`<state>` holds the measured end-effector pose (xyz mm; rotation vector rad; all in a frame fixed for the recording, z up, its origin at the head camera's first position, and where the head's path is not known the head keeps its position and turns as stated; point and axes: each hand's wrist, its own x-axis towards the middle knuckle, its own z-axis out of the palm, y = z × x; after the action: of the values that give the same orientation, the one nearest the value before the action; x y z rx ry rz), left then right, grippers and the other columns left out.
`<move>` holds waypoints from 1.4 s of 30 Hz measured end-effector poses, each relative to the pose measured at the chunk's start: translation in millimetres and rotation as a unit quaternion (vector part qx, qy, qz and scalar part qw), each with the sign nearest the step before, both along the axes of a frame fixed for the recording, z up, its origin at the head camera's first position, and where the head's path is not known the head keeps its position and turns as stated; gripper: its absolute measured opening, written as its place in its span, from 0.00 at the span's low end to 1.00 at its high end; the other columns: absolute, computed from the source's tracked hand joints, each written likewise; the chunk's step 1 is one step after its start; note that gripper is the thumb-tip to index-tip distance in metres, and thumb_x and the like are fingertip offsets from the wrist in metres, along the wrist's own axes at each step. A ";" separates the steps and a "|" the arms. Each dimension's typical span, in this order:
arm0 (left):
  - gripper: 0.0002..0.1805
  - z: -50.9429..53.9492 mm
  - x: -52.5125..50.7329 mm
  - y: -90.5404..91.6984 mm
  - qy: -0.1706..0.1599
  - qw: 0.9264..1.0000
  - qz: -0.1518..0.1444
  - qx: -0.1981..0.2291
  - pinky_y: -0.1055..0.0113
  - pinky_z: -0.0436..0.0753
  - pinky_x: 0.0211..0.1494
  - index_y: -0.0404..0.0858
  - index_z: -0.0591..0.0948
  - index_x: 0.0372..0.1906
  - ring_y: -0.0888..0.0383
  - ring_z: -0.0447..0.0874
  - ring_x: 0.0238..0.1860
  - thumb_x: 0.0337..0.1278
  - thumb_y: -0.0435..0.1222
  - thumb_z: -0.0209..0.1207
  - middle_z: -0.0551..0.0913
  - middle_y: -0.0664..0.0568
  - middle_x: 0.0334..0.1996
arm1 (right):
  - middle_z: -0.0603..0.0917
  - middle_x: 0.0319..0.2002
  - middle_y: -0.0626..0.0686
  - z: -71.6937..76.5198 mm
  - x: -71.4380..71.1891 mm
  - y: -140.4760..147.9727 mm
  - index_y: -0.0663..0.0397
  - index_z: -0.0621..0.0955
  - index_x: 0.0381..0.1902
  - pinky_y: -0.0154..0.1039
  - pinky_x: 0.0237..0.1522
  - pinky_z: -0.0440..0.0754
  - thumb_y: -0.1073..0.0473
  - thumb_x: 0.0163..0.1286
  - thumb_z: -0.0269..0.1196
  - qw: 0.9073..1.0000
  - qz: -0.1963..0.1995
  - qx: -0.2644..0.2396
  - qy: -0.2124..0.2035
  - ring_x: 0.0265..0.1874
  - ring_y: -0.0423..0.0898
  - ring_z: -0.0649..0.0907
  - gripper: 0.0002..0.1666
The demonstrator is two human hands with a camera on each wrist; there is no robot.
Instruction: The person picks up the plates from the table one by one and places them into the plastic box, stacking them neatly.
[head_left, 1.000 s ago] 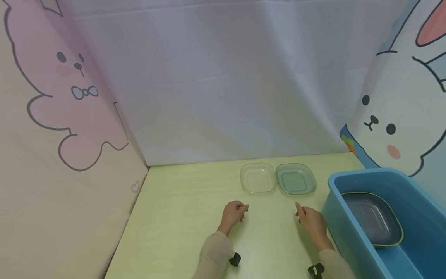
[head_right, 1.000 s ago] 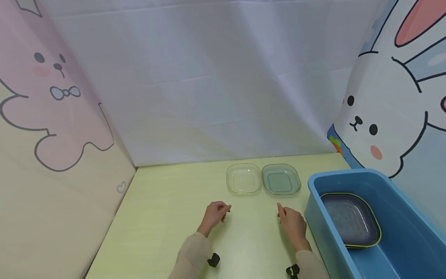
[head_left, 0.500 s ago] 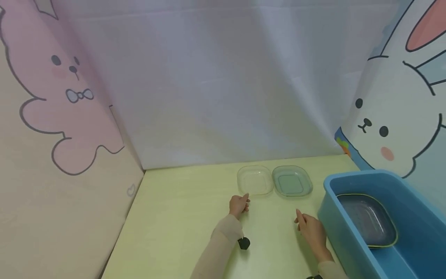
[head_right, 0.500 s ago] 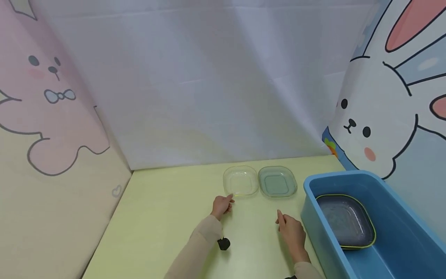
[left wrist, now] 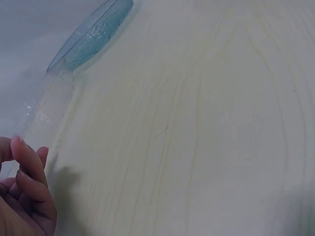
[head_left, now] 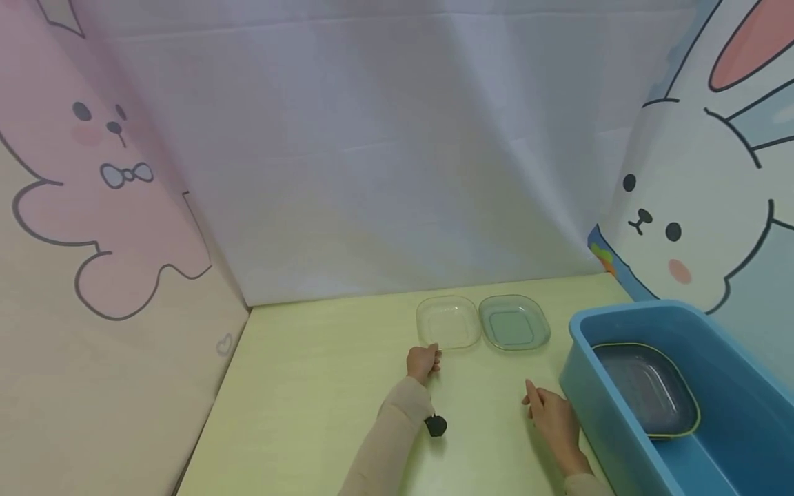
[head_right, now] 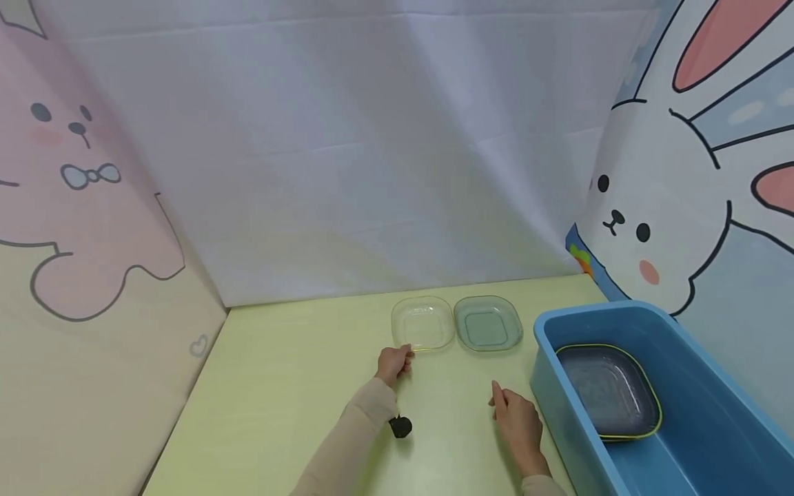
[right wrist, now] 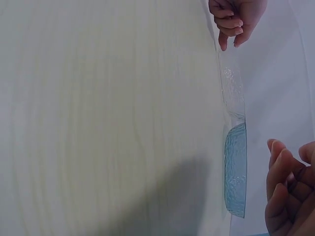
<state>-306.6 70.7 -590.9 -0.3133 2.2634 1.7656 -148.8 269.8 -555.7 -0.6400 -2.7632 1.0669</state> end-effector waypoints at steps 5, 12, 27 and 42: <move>0.16 -0.4 2.2 1.9 0.016 1.000 0.022 0.011 0.76 0.68 0.20 0.30 0.82 0.24 0.68 0.68 0.12 0.56 0.36 0.50 0.74 0.58 0.12 | 0.77 0.15 0.44 -2.0 -0.8 -1.6 0.52 0.81 0.24 0.36 0.20 0.62 0.38 0.71 0.41 1.000 -0.004 -0.009 -0.011 0.13 0.40 0.69 0.32; 0.16 4.0 9.1 -6.3 0.062 0.996 0.056 -0.020 0.74 0.67 0.24 0.30 0.82 0.22 0.66 0.67 0.12 0.54 0.35 0.48 0.72 0.59 0.11 | 0.77 0.15 0.44 -3.6 1.8 -3.7 0.54 0.81 0.25 0.36 0.20 0.61 0.39 0.71 0.41 0.999 -0.009 -0.023 -0.032 0.14 0.40 0.69 0.32; 0.17 33.1 19.4 -61.7 0.097 0.994 0.039 0.006 0.73 0.71 0.23 0.25 0.81 0.28 0.66 0.68 0.12 0.52 0.36 0.49 0.73 0.56 0.12 | 0.77 0.15 0.44 -7.7 3.0 -6.4 0.53 0.81 0.24 0.36 0.21 0.64 0.38 0.71 0.40 0.999 0.008 -0.022 -0.025 0.13 0.39 0.72 0.33; 0.14 53.4 54.3 -103.8 0.141 0.988 -0.011 -0.063 0.73 0.67 0.17 0.28 0.80 0.26 0.65 0.68 0.09 0.56 0.36 0.52 0.70 0.59 0.09 | 0.76 0.14 0.44 -6.2 5.6 -11.2 0.54 0.80 0.24 0.36 0.21 0.65 0.38 0.72 0.39 0.999 0.019 -0.023 -0.041 0.14 0.39 0.73 0.34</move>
<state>-252.3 -33.1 -537.5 -0.0623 2.5681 1.7547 -143.1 258.6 -562.0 -0.6534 -2.8393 1.1409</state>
